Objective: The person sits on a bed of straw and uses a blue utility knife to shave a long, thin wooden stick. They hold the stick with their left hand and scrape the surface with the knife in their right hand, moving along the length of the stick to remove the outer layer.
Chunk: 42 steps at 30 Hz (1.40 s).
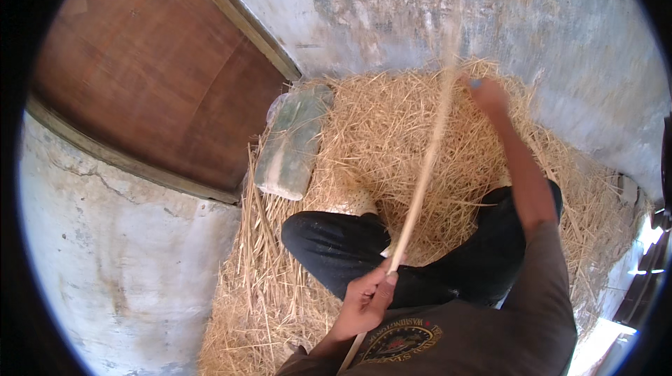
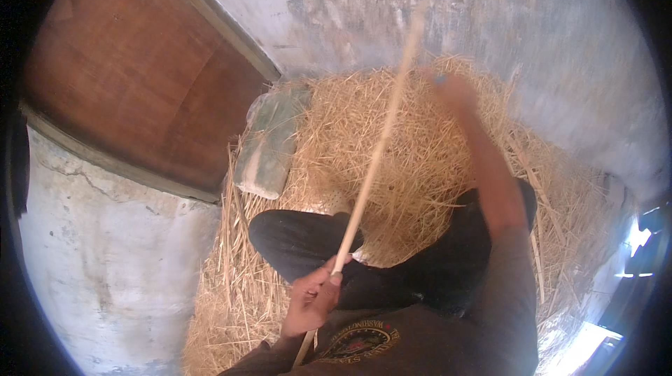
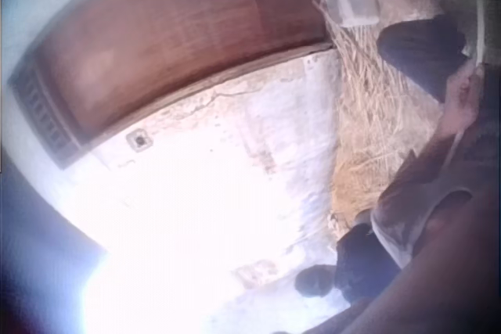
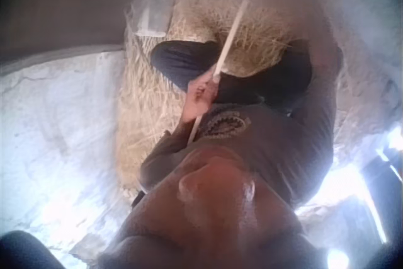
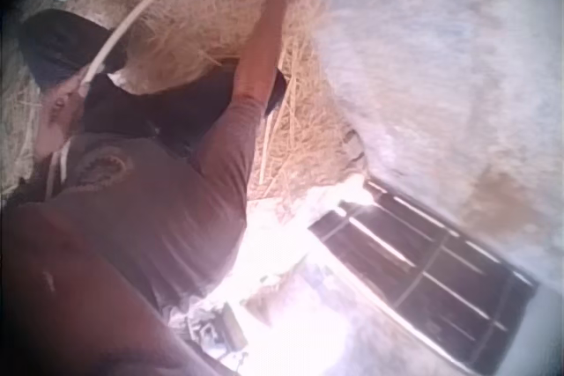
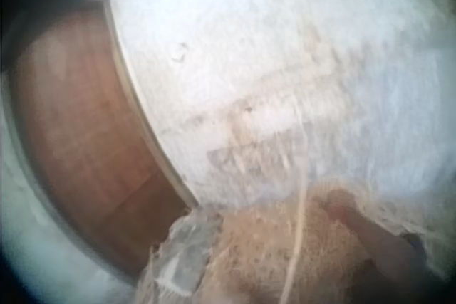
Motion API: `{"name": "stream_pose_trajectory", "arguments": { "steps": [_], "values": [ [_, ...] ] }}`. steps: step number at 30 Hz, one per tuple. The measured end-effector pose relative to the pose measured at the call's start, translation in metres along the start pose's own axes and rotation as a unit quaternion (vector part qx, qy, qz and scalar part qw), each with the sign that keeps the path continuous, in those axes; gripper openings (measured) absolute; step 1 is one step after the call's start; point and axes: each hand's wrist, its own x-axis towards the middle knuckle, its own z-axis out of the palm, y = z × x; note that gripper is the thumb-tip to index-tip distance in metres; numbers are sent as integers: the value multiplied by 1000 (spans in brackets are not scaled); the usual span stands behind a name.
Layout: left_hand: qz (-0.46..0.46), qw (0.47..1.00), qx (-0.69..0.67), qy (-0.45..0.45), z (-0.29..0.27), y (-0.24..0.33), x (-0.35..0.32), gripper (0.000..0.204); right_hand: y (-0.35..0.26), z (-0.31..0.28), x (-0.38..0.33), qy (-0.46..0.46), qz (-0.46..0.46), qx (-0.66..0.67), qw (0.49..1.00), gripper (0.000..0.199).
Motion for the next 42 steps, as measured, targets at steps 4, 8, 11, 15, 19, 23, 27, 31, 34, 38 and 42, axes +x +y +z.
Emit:
{"name": "stream_pose_trajectory", "arguments": {
  "steps": [4,8,11,15,19,23,27,31,34,38,42],
  "values": [
    [1,996,25,88,-4,4,-1,35,-52,-53,-25,-35,-3,201,979,71],
    [74,996,2,48,-8,-9,21,36,-94,-67,-86,-200,-57,513,833,58],
    [54,998,10,20,-16,-9,41,37,-120,-96,-106,-289,-34,597,748,50],
    [66,998,2,5,-26,-9,83,37,-122,-83,-114,-246,-70,477,841,43],
    [89,995,-24,31,-29,-4,111,38,-131,-91,-137,-225,-243,304,893,40],
    [74,997,2,9,-20,1,111,40,-140,-79,-157,-278,-169,461,825,29],
    [34,999,-5,-12,-8,-13,95,41,-143,-87,-151,-338,55,605,719,26],
    [-10,999,-15,-27,-5,-27,63,40,-135,-94,-127,-304,82,639,702,23],
    [-22,999,-33,-34,-10,-47,47,38,-129,-93,-119,-286,78,652,698,26],
    [-4,999,-41,-16,-15,-59,34,36,-129,-94,-119,-298,62,635,710,31],
    [67,995,-19,66,-16,-51,39,34,-132,-88,-130,-170,-192,403,879,49]
  ]
}}
